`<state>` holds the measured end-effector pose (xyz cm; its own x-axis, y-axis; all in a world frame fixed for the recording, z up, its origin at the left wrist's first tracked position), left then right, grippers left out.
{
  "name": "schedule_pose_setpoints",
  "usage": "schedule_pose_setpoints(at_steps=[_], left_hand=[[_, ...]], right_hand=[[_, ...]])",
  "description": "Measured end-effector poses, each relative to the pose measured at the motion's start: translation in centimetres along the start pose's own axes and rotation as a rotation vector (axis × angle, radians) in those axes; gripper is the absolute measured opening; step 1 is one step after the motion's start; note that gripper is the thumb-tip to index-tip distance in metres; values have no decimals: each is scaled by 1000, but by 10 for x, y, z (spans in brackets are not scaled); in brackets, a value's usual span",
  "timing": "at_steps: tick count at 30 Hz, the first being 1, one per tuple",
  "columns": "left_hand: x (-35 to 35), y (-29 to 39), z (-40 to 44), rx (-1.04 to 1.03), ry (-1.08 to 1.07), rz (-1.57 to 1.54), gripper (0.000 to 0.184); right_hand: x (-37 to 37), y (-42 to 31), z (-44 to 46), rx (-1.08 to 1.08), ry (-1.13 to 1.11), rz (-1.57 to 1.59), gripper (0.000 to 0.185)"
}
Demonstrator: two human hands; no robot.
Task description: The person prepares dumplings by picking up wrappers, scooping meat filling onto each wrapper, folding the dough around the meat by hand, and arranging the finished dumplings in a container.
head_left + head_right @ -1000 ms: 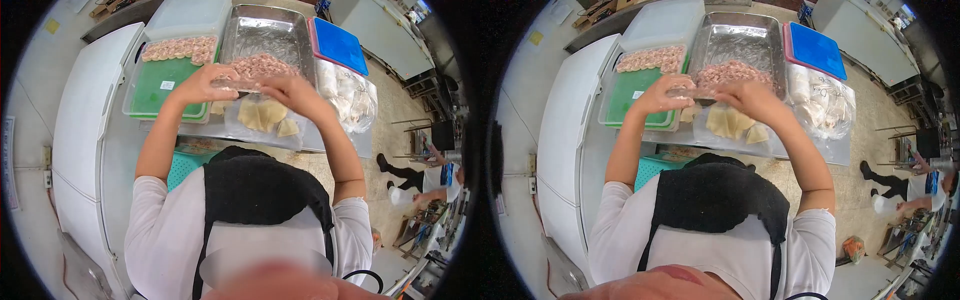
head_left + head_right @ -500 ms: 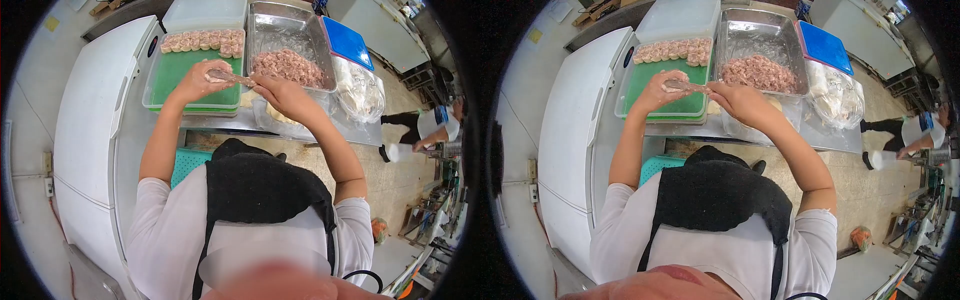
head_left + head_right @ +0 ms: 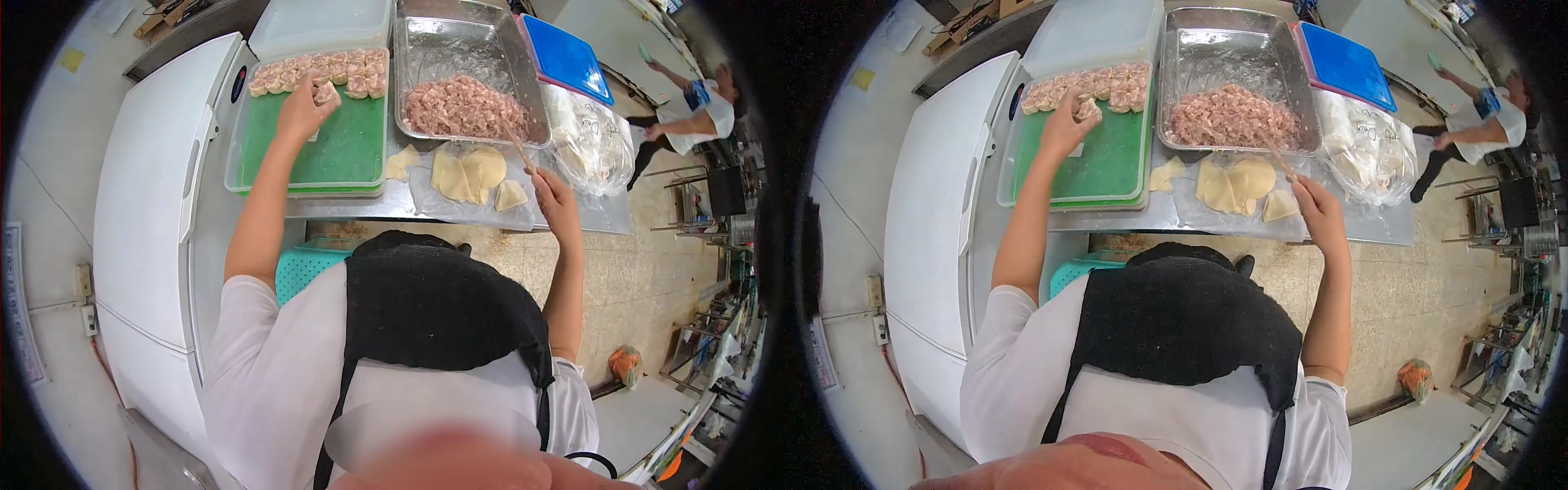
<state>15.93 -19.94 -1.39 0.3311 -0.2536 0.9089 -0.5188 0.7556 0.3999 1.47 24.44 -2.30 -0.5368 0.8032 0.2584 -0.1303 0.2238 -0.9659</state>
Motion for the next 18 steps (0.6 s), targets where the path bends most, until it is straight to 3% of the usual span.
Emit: schedule_pose_setpoints(at_steps=[3, 7, 10, 12, 13, 14, 16, 18], left_hand=[[-26, -2, 20, -22, 108, 152, 74], [-42, 7, 36, -25, 71, 229, 80], [-50, 2, 45, -58, 152, 370, 82], [-37, 14, 36, -43, -25, 250, 78], [-37, 27, 28, -40, -29, 245, 78], [-34, 40, 17, -58, 46, 381, 71], [-21, 80, -10, -63, 116, 519, 65], [-21, 157, -38, -10, -71, -49, 48]], right_hand=[[14, 3, 3, -11, 7, 34, 33], [29, 2, 25, -76, -11, -3, 35], [40, 1, 51, -119, -103, -169, 36], [51, -4, 76, 58, -268, -443, 39], [58, -5, 90, 131, -260, -744, 41], [70, -7, 105, 130, -265, -746, 41], [88, -14, 138, 288, -384, -1041, 44], [96, -26, 171, 380, -404, -1118, 39]])
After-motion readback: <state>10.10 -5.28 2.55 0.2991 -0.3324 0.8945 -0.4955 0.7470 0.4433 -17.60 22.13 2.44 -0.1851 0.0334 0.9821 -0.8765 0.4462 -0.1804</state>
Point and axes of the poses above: each hand's wrist, its own z-axis towards the middle knuckle, its own x-axis out of the back of the hand, y = z × x, the point moved 2 cm from there along z, towards the middle knuckle, and after that the axes turned 15 degrees about z, right-handed, at the moved point
